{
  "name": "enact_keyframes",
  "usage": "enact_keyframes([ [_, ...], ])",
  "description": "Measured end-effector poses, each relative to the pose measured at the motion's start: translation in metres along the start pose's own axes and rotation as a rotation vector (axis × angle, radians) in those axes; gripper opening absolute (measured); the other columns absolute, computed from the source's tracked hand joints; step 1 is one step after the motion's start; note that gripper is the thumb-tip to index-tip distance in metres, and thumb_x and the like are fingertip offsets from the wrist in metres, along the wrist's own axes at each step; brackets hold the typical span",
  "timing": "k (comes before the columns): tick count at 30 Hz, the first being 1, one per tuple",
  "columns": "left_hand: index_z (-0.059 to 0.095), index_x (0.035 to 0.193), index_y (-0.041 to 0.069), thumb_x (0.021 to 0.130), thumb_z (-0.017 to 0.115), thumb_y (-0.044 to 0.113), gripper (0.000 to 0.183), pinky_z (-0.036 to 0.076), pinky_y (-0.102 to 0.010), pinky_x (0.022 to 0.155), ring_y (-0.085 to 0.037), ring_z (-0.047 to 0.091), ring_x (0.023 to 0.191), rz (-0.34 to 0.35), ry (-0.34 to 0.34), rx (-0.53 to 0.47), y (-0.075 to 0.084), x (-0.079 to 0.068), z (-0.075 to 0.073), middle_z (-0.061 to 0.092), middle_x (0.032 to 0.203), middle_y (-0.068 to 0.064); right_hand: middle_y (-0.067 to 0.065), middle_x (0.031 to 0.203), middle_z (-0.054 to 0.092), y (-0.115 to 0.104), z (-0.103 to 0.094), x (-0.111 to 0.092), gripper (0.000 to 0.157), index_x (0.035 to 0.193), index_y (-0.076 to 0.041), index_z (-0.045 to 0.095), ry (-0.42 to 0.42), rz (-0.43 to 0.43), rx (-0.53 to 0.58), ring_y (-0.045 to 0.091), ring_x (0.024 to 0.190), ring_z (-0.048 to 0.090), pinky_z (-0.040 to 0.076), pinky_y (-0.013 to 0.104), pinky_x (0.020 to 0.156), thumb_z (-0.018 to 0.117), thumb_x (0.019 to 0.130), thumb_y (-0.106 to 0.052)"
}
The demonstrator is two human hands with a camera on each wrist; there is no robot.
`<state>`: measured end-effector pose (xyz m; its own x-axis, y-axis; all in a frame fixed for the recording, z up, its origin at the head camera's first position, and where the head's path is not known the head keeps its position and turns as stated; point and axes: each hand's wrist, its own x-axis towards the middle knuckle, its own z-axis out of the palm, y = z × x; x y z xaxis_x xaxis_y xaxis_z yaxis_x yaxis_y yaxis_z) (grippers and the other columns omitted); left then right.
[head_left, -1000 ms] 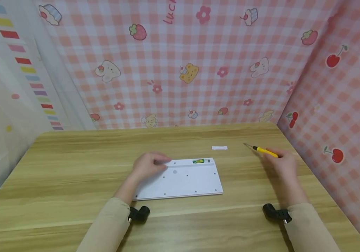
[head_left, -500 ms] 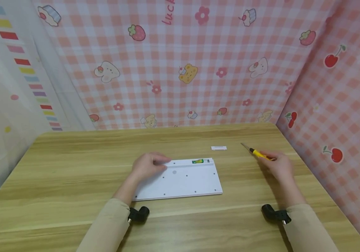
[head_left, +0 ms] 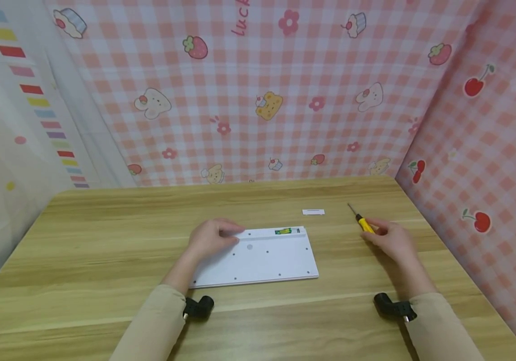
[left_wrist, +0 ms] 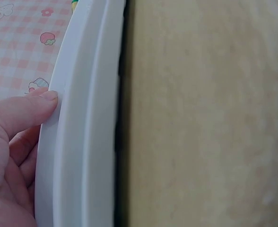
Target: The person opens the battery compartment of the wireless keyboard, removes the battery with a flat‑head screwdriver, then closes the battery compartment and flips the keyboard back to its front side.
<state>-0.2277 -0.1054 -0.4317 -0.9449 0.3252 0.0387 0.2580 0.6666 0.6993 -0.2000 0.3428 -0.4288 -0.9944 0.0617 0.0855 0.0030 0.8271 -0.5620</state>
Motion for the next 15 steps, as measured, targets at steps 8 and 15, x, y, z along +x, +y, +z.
enact_keyframes([
  [8,0.076,0.114,0.024,0.085,0.077,0.018,0.029,0.041,-0.049,0.105,-0.027,0.058,0.119,0.004,-0.005,0.007,0.0001,0.0001,-0.0003,0.067,0.125,-0.004,0.011,0.088,0.061,0.0005,0.0008,0.0011,0.062,0.133,0.004,0.057,-0.024,0.003,-0.016,0.024,0.079,0.053,0.041,0.032,0.065,0.075,0.088,-0.035],
  [15,0.076,0.113,0.023,0.085,0.077,0.017,0.028,0.043,-0.048,0.103,-0.026,0.060,0.117,0.009,0.001,0.004,0.0006,-0.0011,-0.0007,0.068,0.122,-0.003,0.015,0.094,0.063,-0.0003,-0.0005,0.0002,0.064,0.132,0.006,0.057,-0.036,0.017,0.000,0.027,0.085,0.055,0.044,0.033,0.068,0.075,0.088,-0.036],
])
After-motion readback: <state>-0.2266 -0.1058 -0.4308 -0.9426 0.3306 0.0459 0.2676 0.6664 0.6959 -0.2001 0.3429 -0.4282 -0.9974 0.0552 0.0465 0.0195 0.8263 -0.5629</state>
